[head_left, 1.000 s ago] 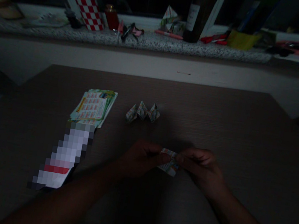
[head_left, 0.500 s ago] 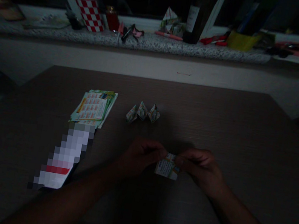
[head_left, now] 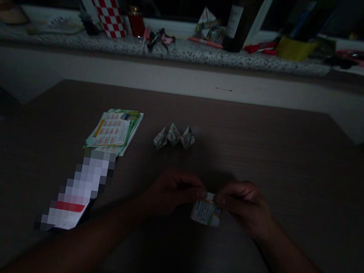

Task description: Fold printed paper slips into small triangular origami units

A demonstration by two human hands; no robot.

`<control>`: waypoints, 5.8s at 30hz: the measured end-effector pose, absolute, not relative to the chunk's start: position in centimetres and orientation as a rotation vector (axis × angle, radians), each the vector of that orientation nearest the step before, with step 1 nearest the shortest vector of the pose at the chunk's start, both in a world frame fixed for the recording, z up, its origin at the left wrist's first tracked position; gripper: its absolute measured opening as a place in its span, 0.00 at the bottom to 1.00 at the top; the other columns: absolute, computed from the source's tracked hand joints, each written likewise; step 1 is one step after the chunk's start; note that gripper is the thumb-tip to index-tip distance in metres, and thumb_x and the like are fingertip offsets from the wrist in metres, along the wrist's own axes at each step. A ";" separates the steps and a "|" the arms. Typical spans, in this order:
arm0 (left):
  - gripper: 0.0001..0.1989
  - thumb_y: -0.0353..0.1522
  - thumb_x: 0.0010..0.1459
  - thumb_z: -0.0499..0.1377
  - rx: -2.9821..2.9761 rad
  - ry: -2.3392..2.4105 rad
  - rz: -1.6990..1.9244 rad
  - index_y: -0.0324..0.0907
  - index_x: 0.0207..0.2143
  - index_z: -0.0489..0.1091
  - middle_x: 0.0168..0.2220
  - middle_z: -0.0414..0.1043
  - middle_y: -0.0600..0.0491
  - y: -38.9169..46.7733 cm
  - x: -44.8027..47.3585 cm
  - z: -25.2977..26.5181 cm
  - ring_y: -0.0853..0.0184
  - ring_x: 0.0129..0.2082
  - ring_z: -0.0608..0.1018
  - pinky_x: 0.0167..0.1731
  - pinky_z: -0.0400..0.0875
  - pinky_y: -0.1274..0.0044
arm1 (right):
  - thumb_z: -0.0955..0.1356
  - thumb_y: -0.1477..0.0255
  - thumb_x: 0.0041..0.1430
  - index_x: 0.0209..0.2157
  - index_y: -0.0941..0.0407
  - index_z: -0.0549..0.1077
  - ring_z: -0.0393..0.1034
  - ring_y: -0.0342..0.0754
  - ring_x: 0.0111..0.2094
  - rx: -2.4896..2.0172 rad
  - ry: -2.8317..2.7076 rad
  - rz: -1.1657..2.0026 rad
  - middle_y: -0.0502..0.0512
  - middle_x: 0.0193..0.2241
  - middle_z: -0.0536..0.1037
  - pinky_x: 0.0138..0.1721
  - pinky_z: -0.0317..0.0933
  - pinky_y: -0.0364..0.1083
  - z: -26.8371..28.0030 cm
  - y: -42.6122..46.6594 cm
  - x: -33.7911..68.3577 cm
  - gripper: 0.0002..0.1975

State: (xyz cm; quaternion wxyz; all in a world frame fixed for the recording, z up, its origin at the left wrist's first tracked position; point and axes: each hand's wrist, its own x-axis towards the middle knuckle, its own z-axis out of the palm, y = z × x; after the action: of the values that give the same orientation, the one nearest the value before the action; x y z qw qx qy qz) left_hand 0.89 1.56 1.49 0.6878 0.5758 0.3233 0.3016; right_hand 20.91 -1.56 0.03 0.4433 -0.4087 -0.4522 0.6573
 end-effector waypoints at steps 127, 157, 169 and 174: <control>0.16 0.38 0.58 0.55 2.245 1.307 0.582 0.41 0.47 0.67 0.30 0.72 0.52 1.8 0.7 0.1 0.65 0.29 0.73 0.31 0.65 0.73 | 0.69 0.70 0.57 0.39 0.55 0.74 0.72 0.49 0.36 -1.356 -1.868 0.700 0.55 0.35 0.78 0.41 0.64 0.49 -0.3 -0.6 22.1 0.07; 0.11 0.33 0.63 0.51 2.862 0.765 0.410 0.41 0.40 0.72 0.40 0.72 0.49 2.6 0.3 0.7 0.64 0.41 0.71 0.42 0.63 0.70 | 0.70 0.72 0.55 0.42 0.51 0.76 0.68 0.54 0.48 -1.202 -2.314 0.486 0.57 0.43 0.75 0.50 0.60 0.56 -0.3 -0.2 23.2 0.11; 0.12 0.37 0.60 0.54 2.709 0.945 0.464 0.39 0.41 0.70 0.44 0.70 0.47 2.1 1.5 0.5 0.59 0.46 0.69 0.47 0.64 0.67 | 0.71 0.71 0.53 0.39 0.53 0.76 0.68 0.54 0.46 -1.260 -2.238 0.450 0.57 0.42 0.75 0.48 0.60 0.55 -0.8 -0.3 22.6 0.10; 0.16 0.36 0.60 0.54 2.671 0.988 0.454 0.40 0.48 0.67 0.50 0.69 0.47 1.8 1.5 0.7 0.58 0.50 0.68 0.50 0.62 0.64 | 0.71 0.72 0.53 0.39 0.53 0.76 0.68 0.54 0.46 -1.276 -2.230 0.442 0.57 0.42 0.75 0.48 0.60 0.55 -0.7 -0.3 22.5 0.10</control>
State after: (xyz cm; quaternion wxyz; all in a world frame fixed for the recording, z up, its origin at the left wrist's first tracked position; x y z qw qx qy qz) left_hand 1.54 1.75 0.71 0.1286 0.9185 0.3396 0.1562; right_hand 22.46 -0.35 -0.74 0.2644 -0.4719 -0.8250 0.1637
